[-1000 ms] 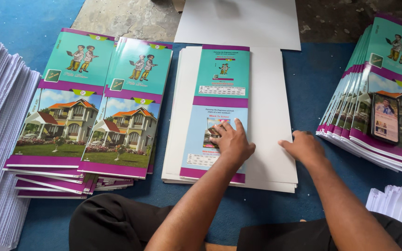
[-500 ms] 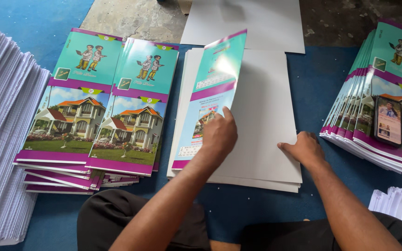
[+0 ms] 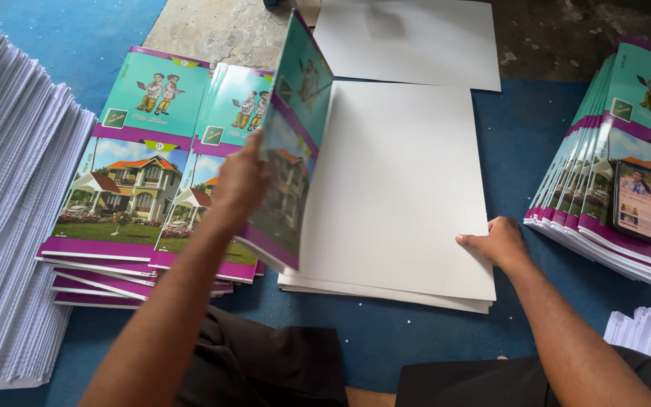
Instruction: The person inserts printed covers into white book blocks, folds the covers over the spine, and uses a wooden block to press and crease the fold. They repeat this process for multiple units, stacking finished books to the side.
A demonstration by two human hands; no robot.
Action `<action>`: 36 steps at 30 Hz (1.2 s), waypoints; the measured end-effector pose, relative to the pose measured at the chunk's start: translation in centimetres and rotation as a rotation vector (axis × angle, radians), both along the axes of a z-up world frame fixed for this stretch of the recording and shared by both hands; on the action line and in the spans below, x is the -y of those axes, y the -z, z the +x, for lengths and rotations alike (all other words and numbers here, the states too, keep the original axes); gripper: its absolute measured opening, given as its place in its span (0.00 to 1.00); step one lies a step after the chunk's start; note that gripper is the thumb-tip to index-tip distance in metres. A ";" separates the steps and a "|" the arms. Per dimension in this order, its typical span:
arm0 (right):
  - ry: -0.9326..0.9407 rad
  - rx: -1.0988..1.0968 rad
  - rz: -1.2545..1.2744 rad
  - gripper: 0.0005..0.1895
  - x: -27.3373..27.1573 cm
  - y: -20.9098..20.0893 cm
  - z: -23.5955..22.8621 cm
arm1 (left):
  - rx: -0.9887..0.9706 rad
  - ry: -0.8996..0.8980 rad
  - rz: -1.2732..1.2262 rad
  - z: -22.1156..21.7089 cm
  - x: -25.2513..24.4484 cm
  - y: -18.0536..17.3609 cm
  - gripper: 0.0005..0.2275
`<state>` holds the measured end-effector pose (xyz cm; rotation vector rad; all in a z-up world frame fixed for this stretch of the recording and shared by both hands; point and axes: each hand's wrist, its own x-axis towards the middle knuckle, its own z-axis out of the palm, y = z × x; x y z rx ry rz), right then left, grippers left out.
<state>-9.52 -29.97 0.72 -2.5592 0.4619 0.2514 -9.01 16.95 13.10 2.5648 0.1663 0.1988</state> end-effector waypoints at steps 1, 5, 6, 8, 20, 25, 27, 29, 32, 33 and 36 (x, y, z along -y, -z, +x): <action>0.016 0.005 0.018 0.31 0.0 0.2 0.0 | 0.026 0.004 -0.004 0.0 -1.6 0.1 0.24; 0.025 0.004 0.015 0.33 0.2 0.7 0.2 | -0.068 -0.093 -0.046 -0.1 -7.7 1.2 0.20; 0.021 0.004 0.022 0.32 0.3 0.8 0.2 | -0.032 -0.086 -0.035 -0.2 -9.3 1.6 0.20; 0.020 0.010 0.027 0.32 0.6 1.0 0.3 | 0.040 -0.071 -0.015 -0.2 -11.7 2.6 0.19; 0.069 -0.016 0.038 0.31 0.3 0.3 -0.2 | -0.234 -0.451 -0.122 -2.1 -19.5 9.4 0.22; 0.078 -0.046 0.110 0.33 0.6 -0.1 -0.3 | -0.199 -0.423 0.004 -2.7 -19.6 11.3 0.19; 0.139 -0.059 0.280 0.34 0.7 -0.6 0.1 | -0.215 -0.442 0.073 -2.7 -19.1 11.7 0.20; 0.221 -0.078 0.467 0.34 0.4 -1.1 0.3 | -0.216 -0.458 0.144 -2.6 -18.5 12.0 0.20; 0.316 -0.100 0.704 0.33 0.5 -2.6 0.6 | -0.240 -0.460 0.202 -2.6 -17.6 11.8 0.16; 0.307 -0.101 0.738 0.33 0.4 -3.0 0.6 | -0.224 -0.464 0.249 -2.5 -17.4 11.5 0.17; 0.268 -0.101 0.797 0.36 0.2 -4.0 0.4 | -0.147 -0.421 0.319 -2.0 -15.1 10.7 0.19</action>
